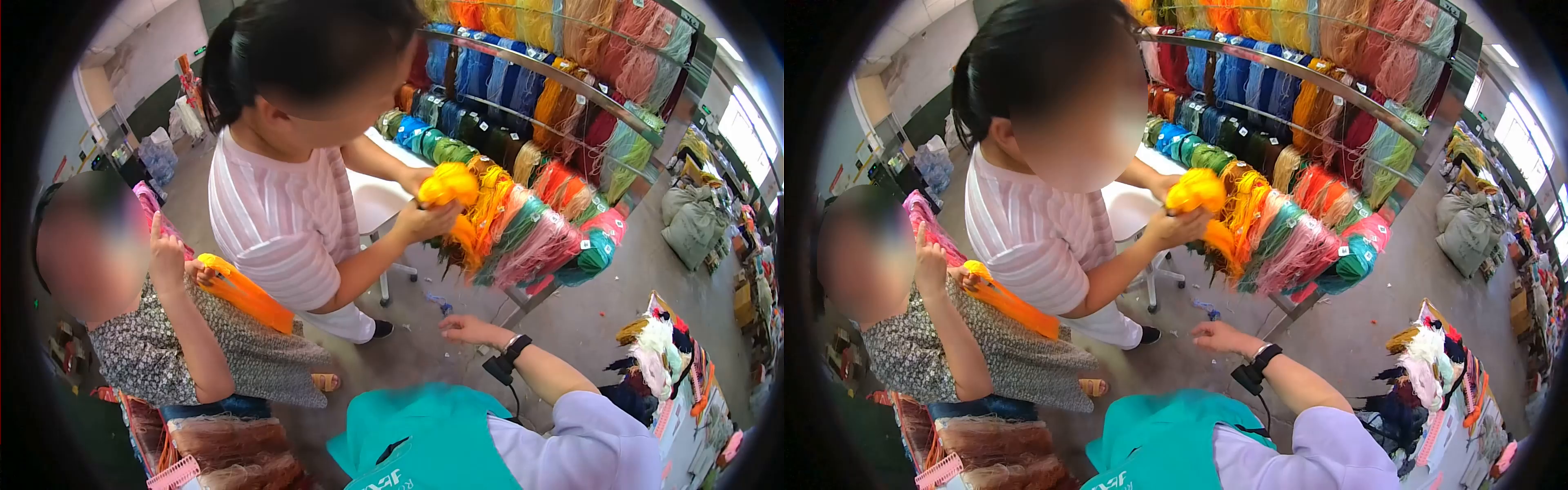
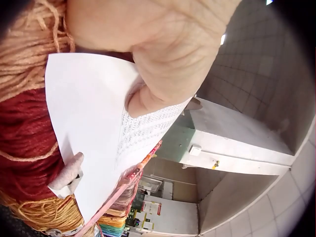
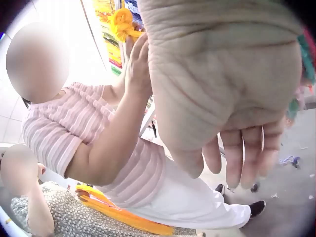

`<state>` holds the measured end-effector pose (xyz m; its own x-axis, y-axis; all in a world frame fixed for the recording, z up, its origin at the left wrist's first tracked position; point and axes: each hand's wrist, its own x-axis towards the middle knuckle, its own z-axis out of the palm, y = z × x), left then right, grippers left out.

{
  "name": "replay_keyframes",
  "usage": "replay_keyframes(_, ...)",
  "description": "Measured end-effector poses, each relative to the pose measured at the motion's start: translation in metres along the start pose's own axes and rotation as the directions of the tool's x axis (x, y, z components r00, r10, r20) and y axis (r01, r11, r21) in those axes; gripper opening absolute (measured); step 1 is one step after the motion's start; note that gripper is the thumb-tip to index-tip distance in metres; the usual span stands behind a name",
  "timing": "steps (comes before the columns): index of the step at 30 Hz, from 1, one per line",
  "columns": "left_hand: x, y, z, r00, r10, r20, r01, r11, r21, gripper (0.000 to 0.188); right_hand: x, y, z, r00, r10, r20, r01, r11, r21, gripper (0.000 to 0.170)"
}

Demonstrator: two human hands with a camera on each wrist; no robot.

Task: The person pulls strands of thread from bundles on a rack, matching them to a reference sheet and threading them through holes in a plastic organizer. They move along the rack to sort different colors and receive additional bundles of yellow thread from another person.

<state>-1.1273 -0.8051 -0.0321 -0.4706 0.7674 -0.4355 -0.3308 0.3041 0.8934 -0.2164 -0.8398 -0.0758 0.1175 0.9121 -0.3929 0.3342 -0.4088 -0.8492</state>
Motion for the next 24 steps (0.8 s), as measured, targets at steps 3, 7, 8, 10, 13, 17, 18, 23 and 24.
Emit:
replay_keyframes(3, 0.013, 0.001, 0.009, 0.999, 0.014, 0.033, -0.014, 1.000, -0.002, 0.051, 0.002, -0.014, -0.001, 0.999, -0.037, 0.009, 0.037, 0.999, 0.030, 0.041)
replay_keyframes(7, 0.012, 0.000, -0.002, 0.999, 0.026, 0.042, -0.026, 1.000, -0.002, 0.048, 0.013, -0.019, -0.008, 0.997, -0.018, 0.078, 0.019, 1.000, -0.020, 0.043)
replay_keyframes(8, 0.010, 0.000, -0.004, 0.999, 0.030, 0.039, -0.030, 1.000, -0.002, 0.047, 0.011, -0.027, -0.007, 0.997, -0.020, 0.069, 0.022, 0.999, -0.024, 0.043)
replay_keyframes(10, -0.009, 0.008, -0.032, 1.000, 0.028, 0.013, -0.028, 0.999, 0.024, 0.045, 0.012, -0.028, 0.001, 0.997, -0.026, 0.074, 0.028, 0.999, -0.020, 0.042)
replay_keyframes(13, -0.037, 0.015, -0.067, 0.999, 0.025, -0.024, -0.023, 0.998, 0.057, 0.043, 0.029, -0.028, -0.002, 0.995, -0.074, 0.063, 0.075, 0.997, -0.011, 0.042)
replay_keyframes(17, -0.071, 0.009, -0.106, 0.997, 0.038, -0.063, -0.034, 0.997, 0.066, 0.040, 0.029, -0.014, 0.012, 0.991, -0.096, 0.088, 0.096, 0.995, 0.008, 0.042)
replay_keyframes(18, -0.057, -0.004, -0.097, 0.996, 0.070, -0.050, -0.069, 0.997, 0.022, 0.039, 0.040, -0.032, 0.009, 0.988, -0.130, 0.085, 0.131, 0.991, -0.008, 0.043)
replay_keyframes(23, -0.030, -0.038, -0.110, 0.951, 0.195, -0.241, -0.219, 0.973, -0.077, 0.033, 0.038, -0.072, 0.016, 0.987, -0.059, 0.152, 0.047, 0.996, 0.082, 0.043)
replay_keyframes(24, -0.040, -0.038, -0.099, 0.956, 0.161, -0.244, -0.208, 0.961, -0.181, 0.033, 0.041, -0.081, 0.017, 0.983, -0.057, 0.172, 0.042, 0.995, 0.088, 0.043)
